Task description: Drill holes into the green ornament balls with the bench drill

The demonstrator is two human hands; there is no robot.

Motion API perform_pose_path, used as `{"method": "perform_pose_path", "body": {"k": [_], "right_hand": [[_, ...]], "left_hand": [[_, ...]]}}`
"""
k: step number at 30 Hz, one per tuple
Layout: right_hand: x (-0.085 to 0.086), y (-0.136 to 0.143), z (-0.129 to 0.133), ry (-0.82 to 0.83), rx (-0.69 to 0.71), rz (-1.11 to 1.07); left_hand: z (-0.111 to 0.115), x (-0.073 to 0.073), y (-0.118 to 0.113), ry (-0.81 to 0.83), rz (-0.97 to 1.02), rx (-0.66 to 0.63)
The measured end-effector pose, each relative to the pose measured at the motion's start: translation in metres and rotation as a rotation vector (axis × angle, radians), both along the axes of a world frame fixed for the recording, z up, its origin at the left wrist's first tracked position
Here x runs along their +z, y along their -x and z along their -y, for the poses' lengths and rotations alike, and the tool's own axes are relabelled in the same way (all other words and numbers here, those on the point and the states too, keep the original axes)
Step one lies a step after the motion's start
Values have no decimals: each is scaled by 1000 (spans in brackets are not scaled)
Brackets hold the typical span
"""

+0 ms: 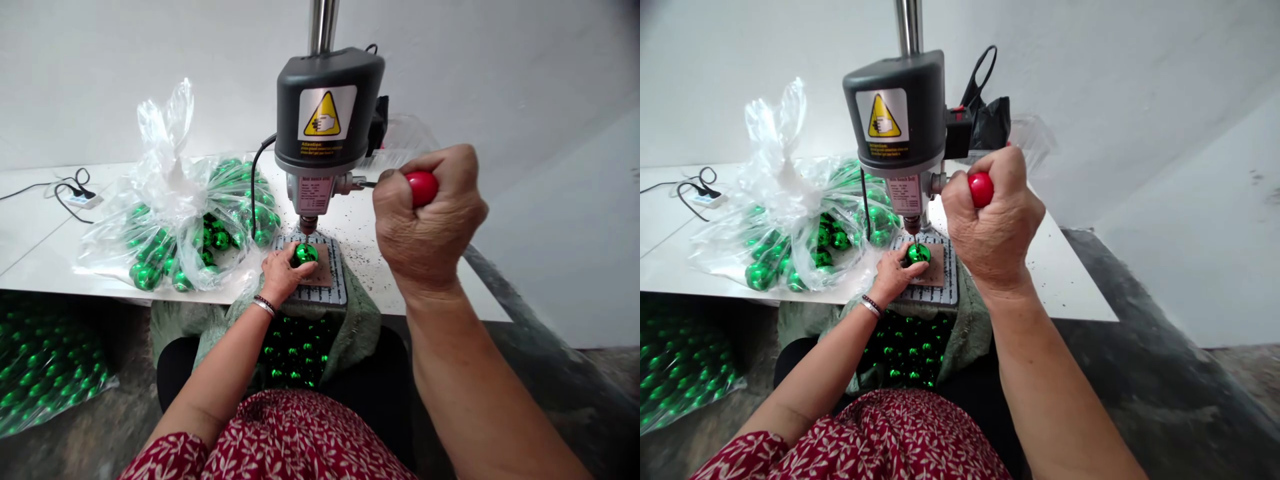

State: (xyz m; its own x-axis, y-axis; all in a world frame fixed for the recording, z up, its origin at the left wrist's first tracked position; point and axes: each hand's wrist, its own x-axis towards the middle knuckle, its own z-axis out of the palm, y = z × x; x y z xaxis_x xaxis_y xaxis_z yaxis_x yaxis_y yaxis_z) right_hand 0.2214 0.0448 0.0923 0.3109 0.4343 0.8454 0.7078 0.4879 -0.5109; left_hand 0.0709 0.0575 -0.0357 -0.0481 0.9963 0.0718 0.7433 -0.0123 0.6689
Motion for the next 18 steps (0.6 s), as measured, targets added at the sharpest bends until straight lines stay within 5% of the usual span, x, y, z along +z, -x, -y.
{"method": "perform_pose_path", "body": {"k": [18], "right_hand": [[-31,3,2,-66,-79,-7]], "left_hand": [[1,-5,1,0,-67,5]]}}
